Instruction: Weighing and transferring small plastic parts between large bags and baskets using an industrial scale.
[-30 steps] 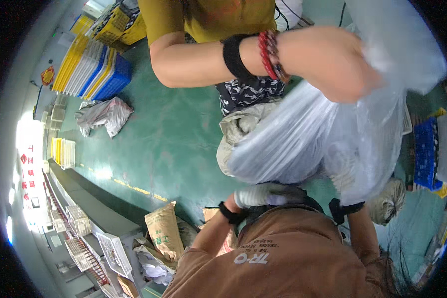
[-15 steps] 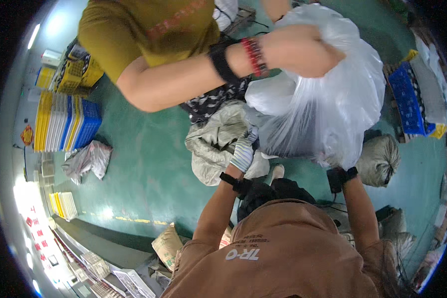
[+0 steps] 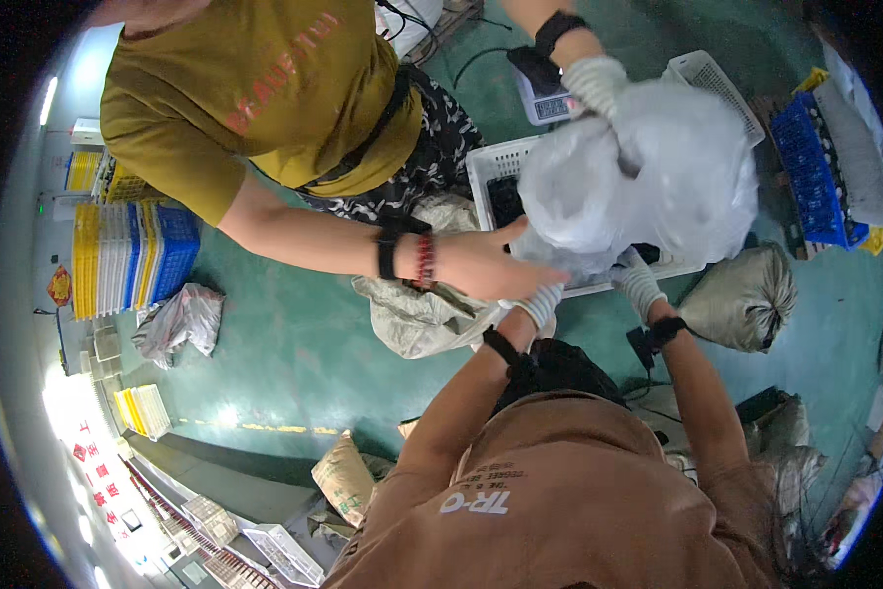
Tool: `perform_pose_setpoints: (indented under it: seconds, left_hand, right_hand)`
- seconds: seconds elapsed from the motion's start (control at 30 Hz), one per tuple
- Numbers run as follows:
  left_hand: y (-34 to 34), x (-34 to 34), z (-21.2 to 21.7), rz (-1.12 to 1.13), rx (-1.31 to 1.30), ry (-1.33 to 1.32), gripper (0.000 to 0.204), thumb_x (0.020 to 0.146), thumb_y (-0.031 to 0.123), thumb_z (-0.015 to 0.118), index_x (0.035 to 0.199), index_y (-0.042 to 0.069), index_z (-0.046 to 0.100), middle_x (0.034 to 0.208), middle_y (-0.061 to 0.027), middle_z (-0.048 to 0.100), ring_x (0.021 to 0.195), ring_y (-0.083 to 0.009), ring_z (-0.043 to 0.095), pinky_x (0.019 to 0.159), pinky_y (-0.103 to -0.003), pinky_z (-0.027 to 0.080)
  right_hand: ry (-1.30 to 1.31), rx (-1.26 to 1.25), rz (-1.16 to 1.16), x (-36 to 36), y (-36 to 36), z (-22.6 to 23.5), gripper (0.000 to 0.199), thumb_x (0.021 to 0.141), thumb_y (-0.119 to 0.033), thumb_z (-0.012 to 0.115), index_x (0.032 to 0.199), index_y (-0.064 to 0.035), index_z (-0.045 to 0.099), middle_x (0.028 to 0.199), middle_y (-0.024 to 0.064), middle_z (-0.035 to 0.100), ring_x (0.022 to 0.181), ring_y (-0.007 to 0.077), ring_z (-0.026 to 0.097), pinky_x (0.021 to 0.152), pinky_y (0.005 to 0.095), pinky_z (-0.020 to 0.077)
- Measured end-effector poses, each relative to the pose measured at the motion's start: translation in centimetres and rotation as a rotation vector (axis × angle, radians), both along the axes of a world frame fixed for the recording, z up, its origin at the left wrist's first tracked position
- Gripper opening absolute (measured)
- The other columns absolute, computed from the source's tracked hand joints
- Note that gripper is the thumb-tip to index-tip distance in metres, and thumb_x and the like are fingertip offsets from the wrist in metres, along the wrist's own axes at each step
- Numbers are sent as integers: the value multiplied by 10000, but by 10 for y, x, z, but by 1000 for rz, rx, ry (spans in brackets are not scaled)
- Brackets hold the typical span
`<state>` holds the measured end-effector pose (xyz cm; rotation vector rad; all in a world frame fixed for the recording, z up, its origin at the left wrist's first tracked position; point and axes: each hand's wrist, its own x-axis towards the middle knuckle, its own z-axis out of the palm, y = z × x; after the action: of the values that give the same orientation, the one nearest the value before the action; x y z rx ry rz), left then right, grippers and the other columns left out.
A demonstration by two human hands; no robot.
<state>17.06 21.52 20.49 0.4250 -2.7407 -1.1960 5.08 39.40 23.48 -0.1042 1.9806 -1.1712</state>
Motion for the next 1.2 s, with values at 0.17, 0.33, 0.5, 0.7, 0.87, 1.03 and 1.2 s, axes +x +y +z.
perform_pose_setpoints:
  seconds: [0.17, 0.33, 0.5, 0.7, 0.87, 1.03, 1.2]
  left_hand:
    - [26, -13, -32, -227, -373, -386, 385, 897, 315, 393, 1184, 105, 541, 1210, -87, 565, 1105, -267, 508, 974, -389, 388]
    - [78, -28, 43, -319, -327, -394, 467, 881, 336, 450, 1266, 73, 441, 1303, -83, 452, 1194, -228, 405, 1015, -324, 331]
    - [6, 2, 60, -311, -389, -326, 589, 859, 358, 509, 1337, 45, 368, 1366, -124, 391, 1253, -249, 357, 1045, -334, 297]
    - [-20, -1, 68, -104, 139, -164, 535, 837, 226, 614, 1282, 17, 405, 1239, -110, 501, 1121, -215, 473, 964, -307, 380]
    - [13, -43, 153, -71, 555, 78, 489, 842, 202, 612, 1259, 22, 429, 1209, -91, 529, 1079, -198, 506, 928, -296, 408]
    - [48, -92, 263, -359, 599, 556, 445, 857, 218, 571, 1247, 39, 455, 1208, -83, 541, 1059, -205, 526, 902, -312, 425]
    - [32, -3, 117, -383, -47, -27, 409, 872, 235, 531, 1236, 56, 481, 1208, -75, 552, 1040, -212, 545, 876, -328, 441]
  right_hand:
    - [-26, -234, 23, 40, -39, 80, 451, 830, -82, 613, 1230, -27, 412, 1139, 44, 501, 1014, 162, 477, 894, 298, 445]
    - [736, 702, 874, 9, -33, 53, 361, 846, -272, 599, 1119, -37, 579, 1037, 132, 636, 931, 240, 603, 848, 340, 474]
    - [713, 764, 765, -50, -43, 56, 336, 849, -271, 497, 1081, -73, 638, 1060, 140, 650, 992, 269, 615, 888, 393, 459]
    - [1219, 771, 993, -55, -36, 56, 387, 918, -287, 444, 1214, -62, 550, 1220, 134, 572, 1105, 253, 553, 922, 412, 435]
    - [1000, 635, 723, -67, 13, 126, 372, 908, -270, 469, 1205, -60, 549, 1204, 132, 573, 1090, 249, 553, 916, 399, 438]
    - [656, 185, 303, -32, 39, 215, 360, 898, -252, 494, 1196, -57, 548, 1188, 130, 575, 1076, 245, 553, 909, 386, 441]
    - [342, -92, 198, 34, 16, 242, 350, 888, -235, 520, 1186, -55, 547, 1173, 128, 576, 1061, 241, 553, 903, 372, 444]
